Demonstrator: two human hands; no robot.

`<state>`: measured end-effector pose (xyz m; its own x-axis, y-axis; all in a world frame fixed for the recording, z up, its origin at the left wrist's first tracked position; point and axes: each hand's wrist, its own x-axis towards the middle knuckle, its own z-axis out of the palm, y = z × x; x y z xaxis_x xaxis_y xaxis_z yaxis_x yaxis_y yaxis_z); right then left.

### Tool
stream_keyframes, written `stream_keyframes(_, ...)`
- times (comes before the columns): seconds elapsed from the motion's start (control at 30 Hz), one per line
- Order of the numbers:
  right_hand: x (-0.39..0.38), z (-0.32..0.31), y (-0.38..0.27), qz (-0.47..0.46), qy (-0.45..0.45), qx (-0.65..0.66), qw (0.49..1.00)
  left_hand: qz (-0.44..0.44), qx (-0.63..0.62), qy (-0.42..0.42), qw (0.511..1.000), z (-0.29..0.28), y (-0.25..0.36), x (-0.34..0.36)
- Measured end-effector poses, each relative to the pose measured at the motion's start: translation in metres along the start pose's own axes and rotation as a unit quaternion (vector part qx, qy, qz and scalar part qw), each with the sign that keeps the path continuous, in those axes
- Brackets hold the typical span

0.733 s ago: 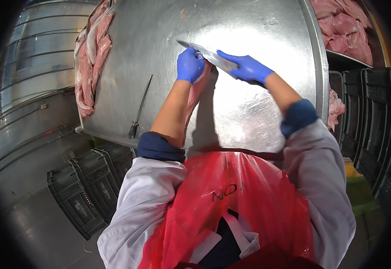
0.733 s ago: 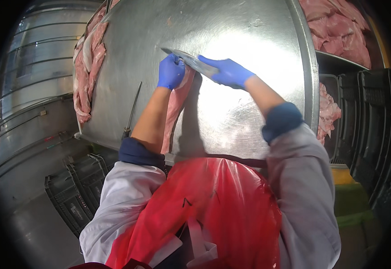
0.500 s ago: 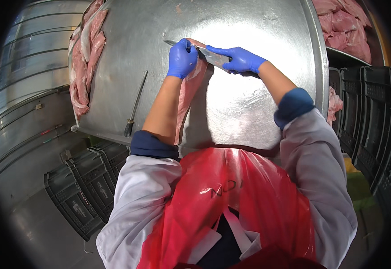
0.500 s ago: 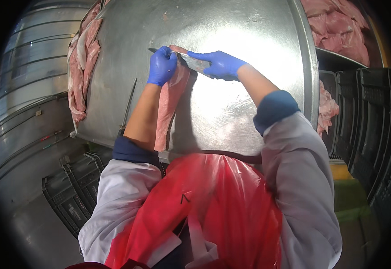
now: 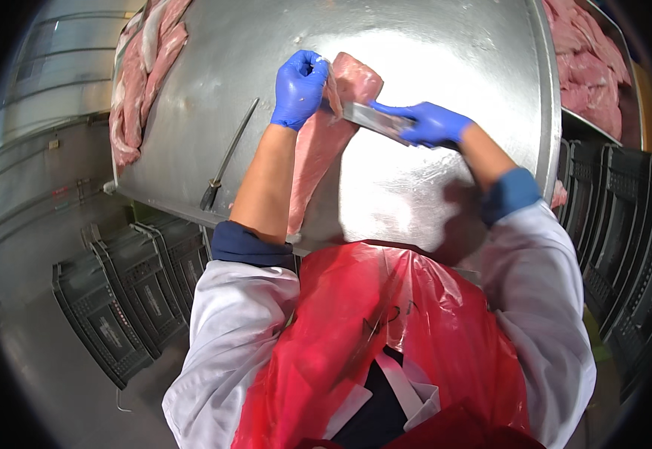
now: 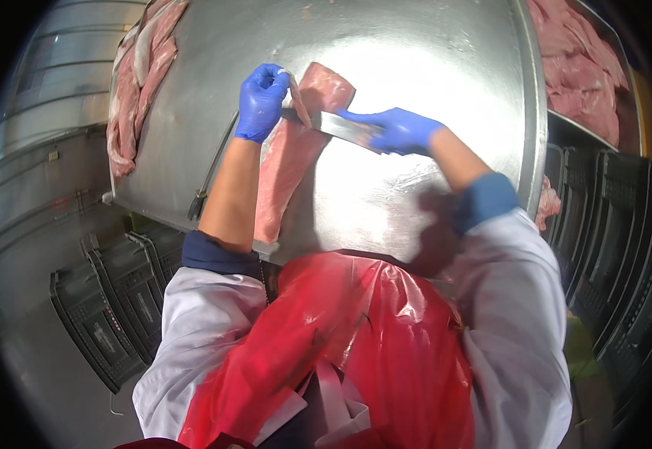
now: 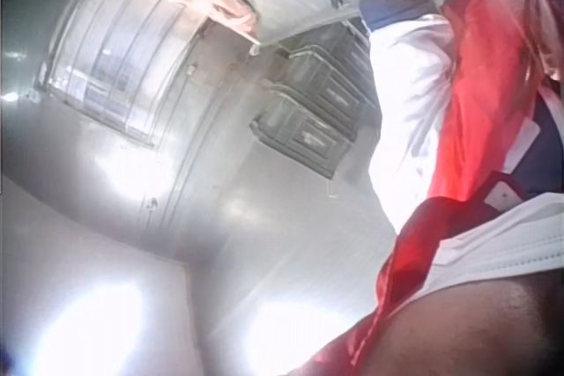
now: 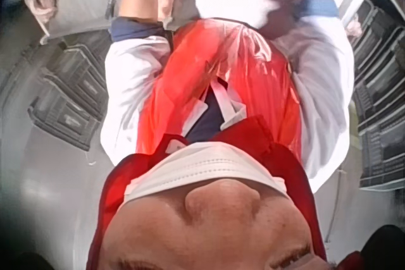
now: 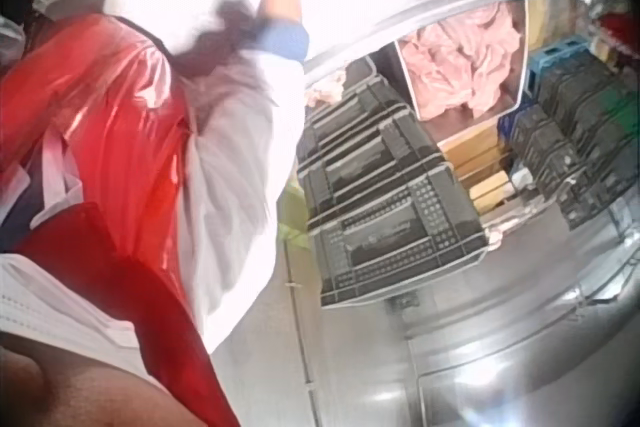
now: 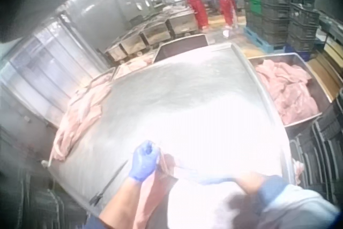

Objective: The person trims fat and connective tissue from large cuts of raw meat using a knife. They repeatedly position the meat on a stainless steel table, slice off unwanted portions, and place the trimmed pieces into a nearby bin. The process is repeated for multiple cuts throughout the clip.

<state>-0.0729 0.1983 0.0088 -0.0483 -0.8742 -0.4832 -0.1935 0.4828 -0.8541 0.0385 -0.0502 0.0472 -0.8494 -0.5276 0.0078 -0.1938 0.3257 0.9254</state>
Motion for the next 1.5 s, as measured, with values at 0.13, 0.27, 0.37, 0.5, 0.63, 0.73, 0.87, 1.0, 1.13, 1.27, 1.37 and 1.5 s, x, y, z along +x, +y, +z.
stream_keyframes(0.13, -0.03, 0.018, 0.03, -0.022, -0.011, 0.083, 0.996, 0.009, -0.116, 0.029, 0.993, -0.039, 0.011, -0.025)
stream_keyframes(0.27, 0.017, 0.07, 0.0, -0.091, -0.04, 0.038, 0.994, 0.011, -0.237, 0.126, 0.963, -0.085, 0.049, -0.086)
stream_keyframes(0.37, -0.005, 0.094, -0.02, -0.023, -0.032, 0.077, 0.996, -0.009, -0.183, 0.224, 0.957, -0.17, 0.058, -0.154)
stream_keyframes(0.5, -0.057, 0.108, 0.028, 0.011, 0.105, 0.203, 0.974, -0.096, 0.0, 0.276, 0.956, -0.304, -0.006, -0.281)
stream_keyframes(0.63, -0.113, 0.118, 0.069, -0.013, 0.178, 0.275, 0.945, -0.356, 0.609, 0.062, 0.706, -0.362, -0.114, -0.39)
stream_keyframes(0.73, -0.13, 0.136, 0.083, -0.028, 0.256, 0.322, 0.911, -0.154, 0.521, 0.042, 0.839, -0.223, -0.091, -0.287)
stream_keyframes(0.87, -0.148, 0.144, 0.076, -0.03, 0.293, 0.33, 0.897, -0.079, 0.496, -0.024, 0.864, -0.034, -0.057, -0.156)
stream_keyframes(1.0, -0.188, 0.149, 0.076, -0.024, 0.339, 0.309, 0.888, -0.156, 0.38, -0.093, 0.907, -0.024, -0.06, -0.077)
stream_keyframes(1.13, -0.229, 0.174, 0.095, -0.01, 0.403, 0.349, 0.846, -0.237, -0.1, -0.243, 0.935, -0.054, -0.063, -0.075)
stream_keyframes(1.27, -0.252, 0.2, 0.111, 0.0, 0.456, 0.374, 0.808, -0.284, -0.328, -0.231, 0.871, -0.045, -0.055, -0.087)
stream_keyframes(1.37, -0.261, 0.201, 0.11, 0.003, 0.473, 0.381, 0.794, -0.248, 0.187, -0.073, 0.948, -0.051, -0.077, -0.081)
stream_keyframes(1.5, -0.255, 0.202, 0.113, 0.008, 0.504, 0.395, 0.768, 0.011, 0.468, -0.133, 0.874, 0.013, -0.01, -0.162)
